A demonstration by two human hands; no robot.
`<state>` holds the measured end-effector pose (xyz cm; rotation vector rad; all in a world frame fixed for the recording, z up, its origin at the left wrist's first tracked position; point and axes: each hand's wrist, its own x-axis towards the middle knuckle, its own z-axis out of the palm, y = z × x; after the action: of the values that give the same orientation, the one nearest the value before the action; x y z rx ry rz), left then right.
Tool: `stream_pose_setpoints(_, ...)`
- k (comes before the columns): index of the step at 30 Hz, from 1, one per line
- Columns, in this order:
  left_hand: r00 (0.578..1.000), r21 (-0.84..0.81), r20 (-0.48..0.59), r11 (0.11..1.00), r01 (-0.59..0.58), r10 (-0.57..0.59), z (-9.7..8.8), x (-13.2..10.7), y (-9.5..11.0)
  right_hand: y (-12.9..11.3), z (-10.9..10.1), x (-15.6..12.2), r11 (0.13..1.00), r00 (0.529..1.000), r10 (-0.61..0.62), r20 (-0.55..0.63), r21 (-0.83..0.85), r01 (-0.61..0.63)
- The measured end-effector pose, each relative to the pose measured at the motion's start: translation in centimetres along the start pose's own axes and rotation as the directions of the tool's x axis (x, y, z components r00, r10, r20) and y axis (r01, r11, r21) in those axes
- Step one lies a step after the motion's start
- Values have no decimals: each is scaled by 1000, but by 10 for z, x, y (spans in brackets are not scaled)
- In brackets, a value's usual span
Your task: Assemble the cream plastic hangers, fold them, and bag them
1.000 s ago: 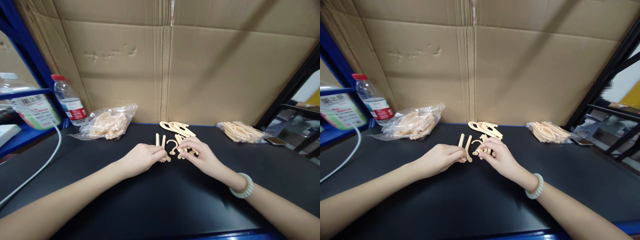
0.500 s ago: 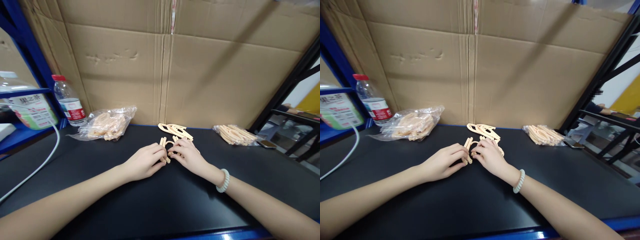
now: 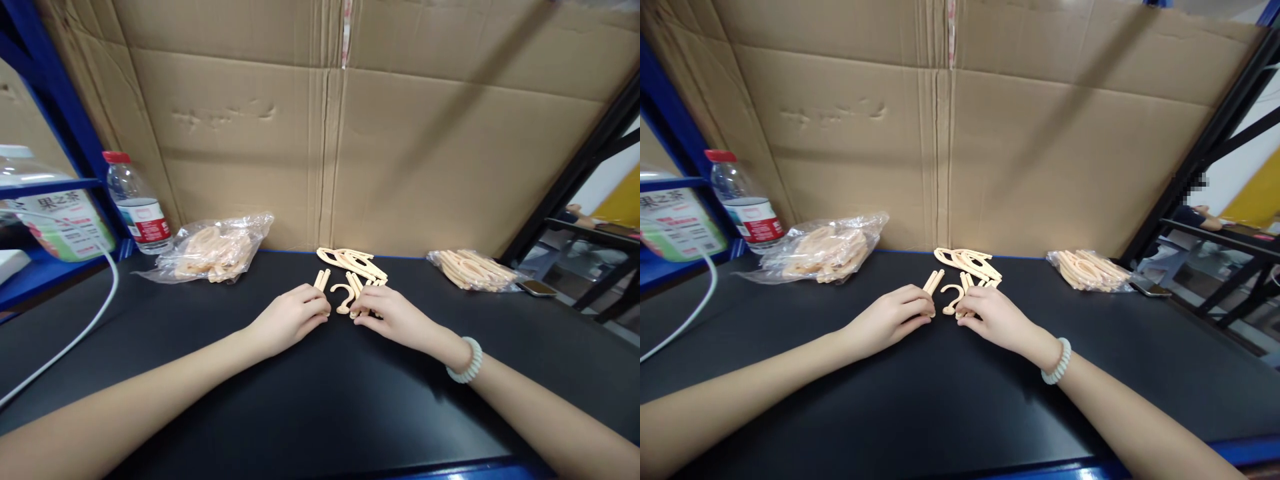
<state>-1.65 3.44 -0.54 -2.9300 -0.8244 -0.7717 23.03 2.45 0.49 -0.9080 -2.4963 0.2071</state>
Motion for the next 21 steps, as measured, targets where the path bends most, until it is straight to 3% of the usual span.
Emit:
stream_pose_setpoints(5,1000,3,-7,1000,23,-23,-1,0,-3,13,-31,-9,999,997,21,-76,51,-17)
stream_pose_setpoints(9,999,-12,-25,1000,20,-20,-1,0,-3,26,-53,-18,993,992,116,53,-9,-115)
stream_pose_setpoints(14,999,-23,-45,1000,11,-12,-1,0,-3,28,-46,-21,984,964,173,201,-2,-176)
stream_pose_setpoints(21,999,-25,-46,1000,10,-11,-2,0,-2,24,-43,-21,978,937,197,288,5,-207)
